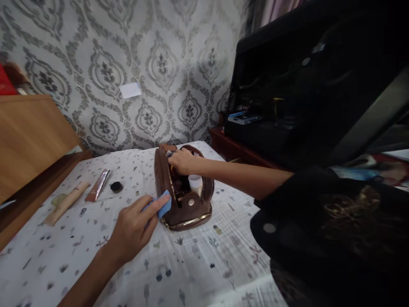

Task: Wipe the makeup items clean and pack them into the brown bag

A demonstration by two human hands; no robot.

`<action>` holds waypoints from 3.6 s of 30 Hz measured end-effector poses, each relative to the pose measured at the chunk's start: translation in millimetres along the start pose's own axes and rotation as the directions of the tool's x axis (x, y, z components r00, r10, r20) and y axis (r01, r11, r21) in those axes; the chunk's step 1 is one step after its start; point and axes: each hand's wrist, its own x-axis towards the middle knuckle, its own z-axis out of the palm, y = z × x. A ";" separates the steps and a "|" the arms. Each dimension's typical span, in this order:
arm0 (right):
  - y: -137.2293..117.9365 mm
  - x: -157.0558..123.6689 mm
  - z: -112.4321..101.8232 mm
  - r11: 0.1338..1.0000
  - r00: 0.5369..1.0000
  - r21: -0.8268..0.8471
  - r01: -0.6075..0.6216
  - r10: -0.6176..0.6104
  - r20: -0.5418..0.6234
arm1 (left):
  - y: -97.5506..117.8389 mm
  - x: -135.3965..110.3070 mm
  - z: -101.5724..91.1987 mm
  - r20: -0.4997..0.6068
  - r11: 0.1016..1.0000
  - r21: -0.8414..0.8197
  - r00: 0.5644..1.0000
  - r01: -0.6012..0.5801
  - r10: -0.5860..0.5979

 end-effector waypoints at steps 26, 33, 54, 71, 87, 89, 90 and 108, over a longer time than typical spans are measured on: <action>27.1 -11.1 -32.3 0.992 0.997 0.123 0.042 -0.049 0.052 | -80.1 -85.5 13.1 0.106 0.858 -0.033 0.856 0.512 -0.507; -17.7 -62.6 -42.8 0.881 0.862 0.440 0.173 0.081 -0.500 | -136.5 -87.4 18.2 -0.060 0.725 0.064 0.728 0.686 -0.683; -179.4 -15.8 130.2 -0.149 0.979 0.979 0.143 0.170 -0.117 | -180.4 -58.7 40.5 0.150 0.608 -0.127 0.621 0.784 -0.770; -177.4 -20.3 125.7 -0.427 0.983 0.890 0.159 0.150 -0.103 | -54.7 -91.7 17.4 0.143 0.631 -0.448 0.748 0.633 -0.648; -177.8 -28.5 107.1 -0.702 0.994 0.704 0.105 0.083 -0.064 | -37.0 -89.9 17.1 -0.080 0.818 -0.345 0.854 0.461 -0.515; -178.5 -28.8 106.6 -0.735 0.996 0.673 0.077 0.091 -0.014 | -37.7 -92.2 21.5 -0.068 0.832 -0.310 0.862 0.460 -0.502; -178.7 -29.2 106.4 -0.748 0.996 0.661 0.059 0.087 0.010 | -38.1 -93.4 24.1 -0.064 0.840 -0.283 0.865 0.463 -0.498; -175.8 -32.6 102.9 -0.838 1.000 0.545 -0.023 -0.013 0.023 | -36.5 -98.5 22.5 -0.199 0.940 -0.057 0.919 0.336 -0.340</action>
